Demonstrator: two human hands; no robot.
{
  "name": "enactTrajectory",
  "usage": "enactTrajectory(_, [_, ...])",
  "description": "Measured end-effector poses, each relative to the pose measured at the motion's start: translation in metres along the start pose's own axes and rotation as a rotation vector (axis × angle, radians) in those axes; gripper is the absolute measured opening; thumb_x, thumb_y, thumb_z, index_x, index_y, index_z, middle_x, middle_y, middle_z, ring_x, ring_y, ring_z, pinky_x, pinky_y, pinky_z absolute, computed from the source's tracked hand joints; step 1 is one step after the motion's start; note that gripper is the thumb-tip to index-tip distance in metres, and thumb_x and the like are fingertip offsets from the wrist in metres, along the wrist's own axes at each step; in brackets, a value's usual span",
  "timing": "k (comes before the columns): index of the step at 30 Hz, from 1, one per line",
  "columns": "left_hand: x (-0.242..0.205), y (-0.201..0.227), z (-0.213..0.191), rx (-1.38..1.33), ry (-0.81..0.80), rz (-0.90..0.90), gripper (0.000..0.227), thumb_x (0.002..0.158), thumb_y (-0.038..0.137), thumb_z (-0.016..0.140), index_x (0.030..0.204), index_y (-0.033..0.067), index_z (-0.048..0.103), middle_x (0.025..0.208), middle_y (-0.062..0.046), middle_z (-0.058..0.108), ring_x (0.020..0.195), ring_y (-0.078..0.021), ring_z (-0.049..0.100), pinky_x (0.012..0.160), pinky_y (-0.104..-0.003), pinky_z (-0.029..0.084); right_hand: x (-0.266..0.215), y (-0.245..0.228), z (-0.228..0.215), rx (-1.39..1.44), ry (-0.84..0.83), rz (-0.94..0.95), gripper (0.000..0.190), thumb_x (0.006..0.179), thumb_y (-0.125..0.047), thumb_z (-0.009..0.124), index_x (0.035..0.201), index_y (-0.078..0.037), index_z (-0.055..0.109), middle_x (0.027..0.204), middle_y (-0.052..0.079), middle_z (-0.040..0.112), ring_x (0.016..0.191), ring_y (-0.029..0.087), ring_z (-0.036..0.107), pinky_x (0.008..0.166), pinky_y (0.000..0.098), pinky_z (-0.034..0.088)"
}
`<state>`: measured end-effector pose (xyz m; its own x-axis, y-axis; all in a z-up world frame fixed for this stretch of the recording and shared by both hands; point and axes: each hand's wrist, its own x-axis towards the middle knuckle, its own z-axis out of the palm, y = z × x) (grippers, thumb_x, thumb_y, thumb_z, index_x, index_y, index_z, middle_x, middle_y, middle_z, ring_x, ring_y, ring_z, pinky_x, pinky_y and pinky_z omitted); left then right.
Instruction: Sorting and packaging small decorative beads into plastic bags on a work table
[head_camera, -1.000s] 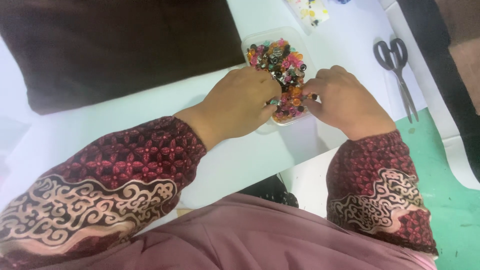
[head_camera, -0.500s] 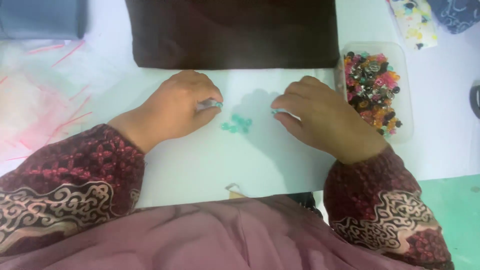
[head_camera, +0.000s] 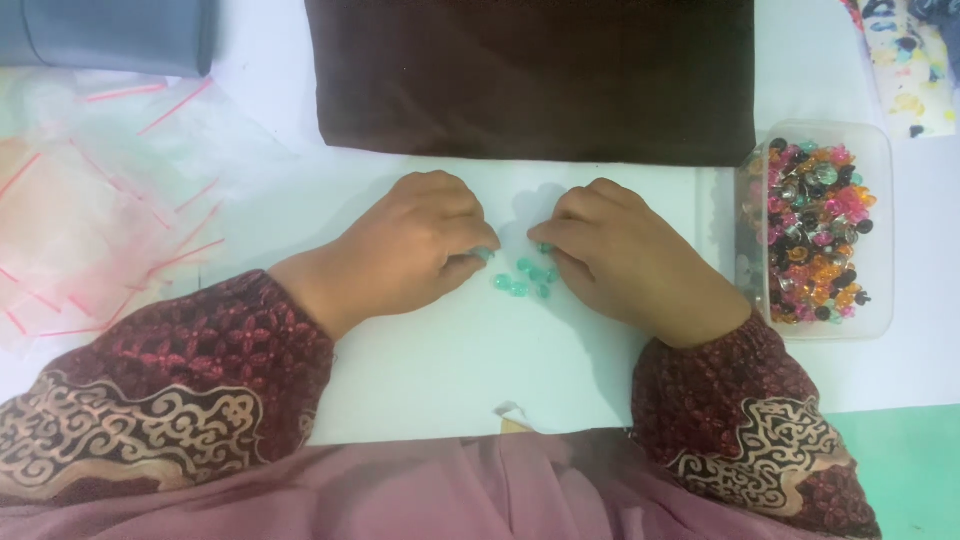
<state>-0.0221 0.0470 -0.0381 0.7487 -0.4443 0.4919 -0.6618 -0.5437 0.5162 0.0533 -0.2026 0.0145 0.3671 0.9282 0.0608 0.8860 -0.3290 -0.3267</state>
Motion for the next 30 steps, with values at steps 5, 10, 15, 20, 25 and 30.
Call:
enactTrajectory(5, [0.003, 0.003, -0.002, -0.05, 0.03, 0.058, 0.01, 0.09, -0.005, 0.071, 0.094, 0.0042, 0.074, 0.076, -0.007, 0.061, 0.072, -0.0283, 0.056, 0.072, -0.041, 0.049, -0.003, 0.006, -0.002, 0.059, 0.016, -0.031, 0.021, 0.096, -0.001, 0.066, 0.115, -0.004, 0.075, 0.09, 0.007, 0.062, 0.08, 0.028, 0.056, 0.079, 0.0397, 0.048])
enactTrajectory(10, [0.002, 0.009, 0.0, -0.091, 0.016, 0.062, 0.011, 0.093, -0.008, 0.069, 0.098, 0.001, 0.074, 0.078, -0.008, 0.066, 0.073, -0.0287, 0.058, 0.072, -0.042, 0.052, -0.004, 0.002, 0.0, 0.058, 0.033, -0.069, 0.019, 0.094, 0.002, 0.069, 0.112, -0.004, 0.074, 0.087, 0.007, 0.063, 0.078, 0.029, 0.056, 0.079, 0.0401, 0.049])
enactTrajectory(15, [0.004, 0.01, -0.001, -0.109, -0.009, 0.129, 0.015, 0.094, -0.011, 0.064, 0.099, -0.0009, 0.073, 0.079, -0.009, 0.064, 0.072, -0.0293, 0.056, 0.068, -0.042, 0.049, -0.005, 0.002, 0.004, 0.031, 0.013, -0.08, 0.023, 0.087, 0.008, 0.068, 0.102, -0.009, 0.074, 0.081, 0.003, 0.06, 0.076, 0.027, 0.054, 0.077, 0.0398, 0.047])
enactTrajectory(20, [0.003, 0.013, -0.001, -0.111, -0.027, 0.147, 0.022, 0.092, -0.015, 0.058, 0.098, 0.0022, 0.07, 0.082, -0.007, 0.062, 0.076, -0.03, 0.055, 0.073, -0.044, 0.048, -0.009, 0.007, 0.0, 0.093, 0.031, -0.073, 0.025, 0.092, 0.009, 0.061, 0.107, -0.006, 0.073, 0.087, 0.006, 0.062, 0.08, 0.029, 0.055, 0.079, 0.04, 0.047])
enactTrajectory(25, [0.003, 0.014, -0.003, -0.123, -0.031, 0.141, 0.026, 0.091, -0.017, 0.057, 0.097, 0.003, 0.072, 0.086, -0.005, 0.069, 0.078, -0.0299, 0.057, 0.074, -0.043, 0.049, -0.01, 0.006, -0.006, 0.131, 0.008, -0.016, 0.024, 0.094, 0.008, 0.061, 0.109, -0.006, 0.075, 0.087, 0.005, 0.063, 0.083, 0.027, 0.055, 0.082, 0.0383, 0.049])
enactTrajectory(30, [0.003, 0.012, -0.004, -0.096, -0.016, 0.104, 0.019, 0.095, -0.012, 0.06, 0.101, 0.0017, 0.072, 0.091, -0.011, 0.065, 0.082, -0.0328, 0.058, 0.077, -0.044, 0.05, -0.009, 0.01, -0.004, 0.132, 0.032, -0.048, 0.023, 0.094, 0.007, 0.059, 0.107, -0.004, 0.075, 0.089, 0.009, 0.066, 0.082, 0.03, 0.057, 0.083, 0.0407, 0.047])
